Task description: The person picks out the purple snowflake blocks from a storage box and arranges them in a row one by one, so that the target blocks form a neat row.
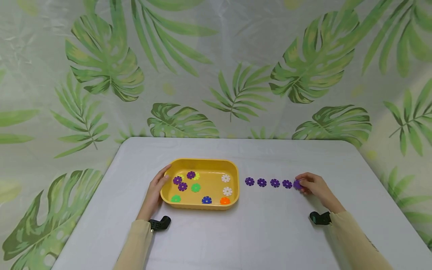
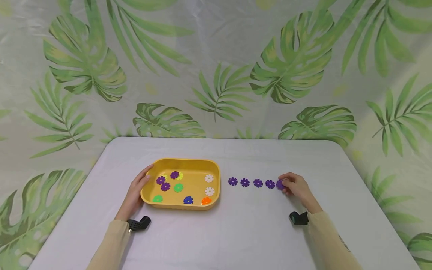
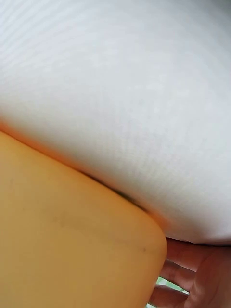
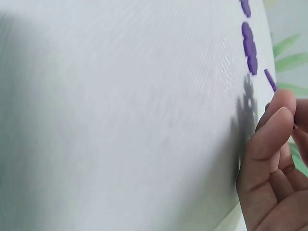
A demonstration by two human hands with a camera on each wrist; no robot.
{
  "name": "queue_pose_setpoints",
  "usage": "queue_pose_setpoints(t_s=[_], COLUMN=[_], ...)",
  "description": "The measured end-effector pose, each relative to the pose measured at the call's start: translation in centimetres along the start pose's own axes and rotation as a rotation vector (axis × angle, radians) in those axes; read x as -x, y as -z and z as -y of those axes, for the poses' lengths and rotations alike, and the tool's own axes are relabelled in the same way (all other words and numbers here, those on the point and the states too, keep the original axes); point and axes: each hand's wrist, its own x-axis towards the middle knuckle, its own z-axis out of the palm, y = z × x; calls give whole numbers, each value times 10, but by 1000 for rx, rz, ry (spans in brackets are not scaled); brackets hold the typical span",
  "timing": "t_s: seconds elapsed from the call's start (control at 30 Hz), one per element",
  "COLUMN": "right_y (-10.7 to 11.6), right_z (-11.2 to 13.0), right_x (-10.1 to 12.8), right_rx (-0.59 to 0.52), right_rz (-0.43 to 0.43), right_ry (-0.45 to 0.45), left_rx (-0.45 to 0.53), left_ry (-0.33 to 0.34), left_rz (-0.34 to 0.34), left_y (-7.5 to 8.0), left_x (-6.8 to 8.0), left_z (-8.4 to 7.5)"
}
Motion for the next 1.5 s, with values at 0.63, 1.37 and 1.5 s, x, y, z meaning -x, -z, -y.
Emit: queue_pose_setpoints(t_s=[0.63,1.37,1.5], right_y=[-55,-272,-294], right_z=[70,185,189], right_x=[-7,-19,-25], right_rx=[-85,-373,-361], right_rz=[-5,436,411], right_ry=[67,65,-6], left_rx=[-27,-14,-19], left_ry=[9,12,7], left_rz=[-14,-7,-7], left_y=[0,0,2], left_x=[0,-1,-1], left_z=[-2,1,1])
